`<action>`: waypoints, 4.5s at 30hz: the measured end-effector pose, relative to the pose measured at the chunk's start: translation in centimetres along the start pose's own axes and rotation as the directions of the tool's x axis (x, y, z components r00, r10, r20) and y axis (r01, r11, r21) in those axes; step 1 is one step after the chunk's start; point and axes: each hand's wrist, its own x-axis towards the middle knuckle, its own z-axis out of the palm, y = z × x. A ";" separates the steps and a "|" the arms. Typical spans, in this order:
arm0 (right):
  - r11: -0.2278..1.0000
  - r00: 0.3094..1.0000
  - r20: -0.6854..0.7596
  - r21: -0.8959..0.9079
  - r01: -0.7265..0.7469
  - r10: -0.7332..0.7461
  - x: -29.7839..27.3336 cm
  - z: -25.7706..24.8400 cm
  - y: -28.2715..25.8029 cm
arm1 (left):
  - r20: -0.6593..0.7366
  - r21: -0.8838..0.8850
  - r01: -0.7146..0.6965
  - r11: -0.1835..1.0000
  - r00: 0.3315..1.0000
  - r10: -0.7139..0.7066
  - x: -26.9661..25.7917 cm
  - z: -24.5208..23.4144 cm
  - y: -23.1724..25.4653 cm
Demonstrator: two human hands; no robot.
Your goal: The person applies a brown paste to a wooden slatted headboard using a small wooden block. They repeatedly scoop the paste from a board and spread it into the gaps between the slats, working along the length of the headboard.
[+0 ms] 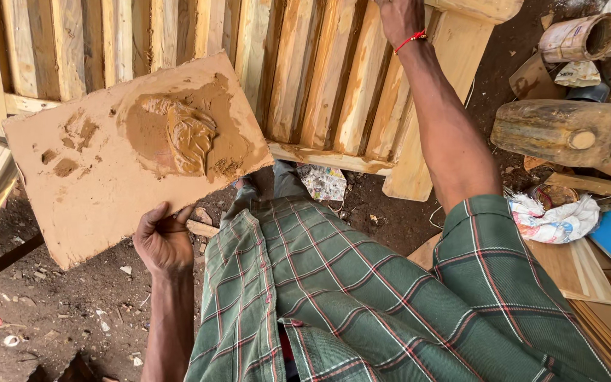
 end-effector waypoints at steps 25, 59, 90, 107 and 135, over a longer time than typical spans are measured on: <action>0.987 0.988 0.140 0.133 -0.090 0.071 -13.9 0.3 -8.0 | 0.073 0.042 0.032 0.999 0.997 -0.035 2.0 -0.1 1.6; 0.853 0.988 0.071 0.516 0.080 -0.136 -21.0 -6.6 -35.9 | 0.240 0.028 0.177 0.984 0.954 -0.179 1.8 1.1 1.2; 0.942 0.954 0.145 0.174 -0.286 0.263 -19.2 4.8 -13.4 | 0.009 -0.064 -0.020 0.998 1.000 0.021 2.6 -3.4 4.5; 0.748 0.926 0.316 0.559 -0.358 0.207 -20.4 2.2 -15.9 | -0.013 -0.055 -0.062 0.997 0.998 0.062 3.3 -2.7 3.8; 0.266 0.512 -0.043 0.890 -0.370 0.858 -30.7 -0.1 -19.4 | 0.169 -0.013 -0.021 1.000 0.985 0.023 5.8 -3.6 7.5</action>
